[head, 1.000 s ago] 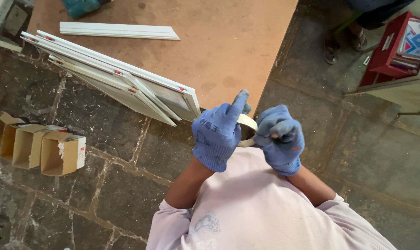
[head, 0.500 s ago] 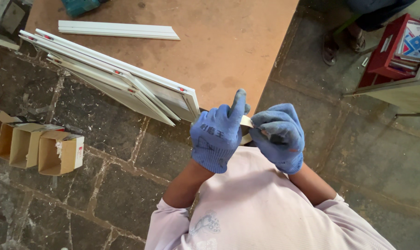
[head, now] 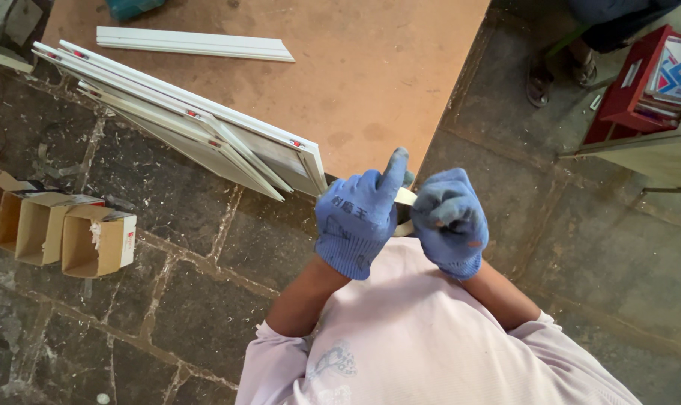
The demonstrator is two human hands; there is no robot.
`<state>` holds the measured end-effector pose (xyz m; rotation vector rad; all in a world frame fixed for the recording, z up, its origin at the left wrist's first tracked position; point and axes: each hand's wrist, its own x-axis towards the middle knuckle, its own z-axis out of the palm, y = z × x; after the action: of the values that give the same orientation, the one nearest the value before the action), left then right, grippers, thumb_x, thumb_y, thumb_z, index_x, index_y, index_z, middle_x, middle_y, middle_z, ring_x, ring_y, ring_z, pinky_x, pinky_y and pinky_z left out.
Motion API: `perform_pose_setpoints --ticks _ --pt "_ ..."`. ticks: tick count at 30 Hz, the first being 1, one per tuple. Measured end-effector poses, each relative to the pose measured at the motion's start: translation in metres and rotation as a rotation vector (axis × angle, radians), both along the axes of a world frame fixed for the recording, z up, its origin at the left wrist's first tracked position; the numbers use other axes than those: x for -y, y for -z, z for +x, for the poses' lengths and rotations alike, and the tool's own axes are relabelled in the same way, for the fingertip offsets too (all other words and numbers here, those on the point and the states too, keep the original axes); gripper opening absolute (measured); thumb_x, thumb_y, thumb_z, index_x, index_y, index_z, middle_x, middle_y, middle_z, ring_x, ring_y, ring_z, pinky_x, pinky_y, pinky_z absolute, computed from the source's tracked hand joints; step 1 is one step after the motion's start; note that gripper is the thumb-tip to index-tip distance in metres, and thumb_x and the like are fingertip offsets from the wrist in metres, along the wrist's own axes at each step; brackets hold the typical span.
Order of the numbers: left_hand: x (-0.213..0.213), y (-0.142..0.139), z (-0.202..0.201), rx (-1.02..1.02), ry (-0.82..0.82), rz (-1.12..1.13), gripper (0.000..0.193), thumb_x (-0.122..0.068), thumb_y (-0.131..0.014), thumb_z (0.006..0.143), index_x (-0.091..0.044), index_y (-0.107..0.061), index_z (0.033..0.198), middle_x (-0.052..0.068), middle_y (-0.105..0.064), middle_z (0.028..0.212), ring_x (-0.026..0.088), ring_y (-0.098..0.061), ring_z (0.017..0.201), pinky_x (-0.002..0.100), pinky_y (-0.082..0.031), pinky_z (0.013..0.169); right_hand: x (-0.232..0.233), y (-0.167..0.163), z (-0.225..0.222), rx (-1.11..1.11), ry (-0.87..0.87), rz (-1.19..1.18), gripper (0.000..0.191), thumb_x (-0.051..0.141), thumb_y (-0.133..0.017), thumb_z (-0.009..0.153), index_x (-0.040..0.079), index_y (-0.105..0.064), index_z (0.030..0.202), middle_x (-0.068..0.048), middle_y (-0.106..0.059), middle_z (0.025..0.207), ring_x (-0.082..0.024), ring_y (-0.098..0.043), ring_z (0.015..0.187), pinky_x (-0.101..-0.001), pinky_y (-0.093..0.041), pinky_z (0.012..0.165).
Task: The person stands at a workshop floor beside stacked window frames, tears pieces from a roll of masking tape, and presses the tape onto small white frame strips, handling the strips one at a time. They occasionally reach toward the table and boxes of strip offcuts while continuing to tape pieces.
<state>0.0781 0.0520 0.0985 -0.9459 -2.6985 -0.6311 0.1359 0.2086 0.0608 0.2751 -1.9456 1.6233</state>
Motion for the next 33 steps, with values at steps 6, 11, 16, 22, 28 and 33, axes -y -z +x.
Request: perform_pose_setpoints --ticks 6,11,16,22,28,33 --pt "0.01 -0.003 -0.009 0.064 0.001 0.155 0.069 -0.004 -0.065 0.08 -0.012 -0.054 0.148 -0.008 -0.072 0.102 0.02 -0.062 0.077 0.039 -0.049 0.069 0.004 -0.003 -0.006 -0.089 0.009 -0.196 0.038 -0.01 -0.072 0.084 0.012 -0.049 0.104 -0.003 -0.065 0.101 -0.024 -0.061 0.093 -0.0339 -0.053 0.081" --pt "0.007 -0.004 -0.013 0.003 -0.032 0.069 0.064 -0.008 -0.068 0.084 -0.012 -0.056 0.147 -0.005 -0.066 0.087 0.02 -0.06 0.071 0.04 -0.045 0.063 -0.003 -0.009 -0.018 -0.075 -0.006 0.082 0.049 -0.005 -0.084 0.077 0.011 -0.051 0.109 -0.009 -0.066 0.11 -0.028 -0.06 0.101 -0.0405 -0.052 0.09" --pt "0.001 -0.006 -0.011 -0.076 -0.069 0.005 0.061 -0.014 -0.071 0.085 -0.014 -0.058 0.145 -0.001 -0.055 0.077 0.02 -0.057 0.067 0.038 -0.043 0.06 0.0 -0.014 -0.02 -0.071 0.063 0.13 0.047 -0.01 -0.086 0.077 0.01 -0.055 0.105 -0.007 -0.069 0.106 -0.027 -0.063 0.098 -0.0383 -0.053 0.086" --pt "0.001 -0.01 -0.009 -0.102 -0.081 -0.027 0.057 -0.018 -0.073 0.087 -0.015 -0.06 0.142 -0.001 -0.053 0.074 0.019 -0.056 0.064 0.038 -0.042 0.058 0.001 -0.018 -0.02 -0.082 0.085 0.156 0.042 -0.013 -0.083 0.077 0.012 -0.054 0.094 -0.008 -0.07 0.099 -0.026 -0.063 0.094 -0.0381 -0.053 0.082" --pt "0.006 -0.009 -0.012 -0.034 -0.048 0.025 0.061 -0.017 -0.072 0.085 -0.013 -0.057 0.144 -0.001 -0.059 0.08 0.02 -0.06 0.071 0.039 -0.043 0.061 0.006 -0.013 -0.021 -0.18 0.079 0.086 0.045 -0.013 -0.083 0.079 0.014 -0.05 0.091 -0.005 -0.069 0.095 -0.024 -0.062 0.09 -0.0365 -0.054 0.079" --pt "0.013 -0.011 -0.018 -0.024 -0.082 -0.004 0.062 -0.014 -0.071 0.086 -0.014 -0.057 0.146 -0.004 -0.061 0.083 0.02 -0.06 0.071 0.039 -0.045 0.063 0.003 -0.018 -0.025 -0.159 0.055 -0.027 0.048 -0.004 -0.087 0.075 0.012 -0.049 0.099 -0.004 -0.066 0.097 -0.024 -0.059 0.093 -0.0368 -0.052 0.084"
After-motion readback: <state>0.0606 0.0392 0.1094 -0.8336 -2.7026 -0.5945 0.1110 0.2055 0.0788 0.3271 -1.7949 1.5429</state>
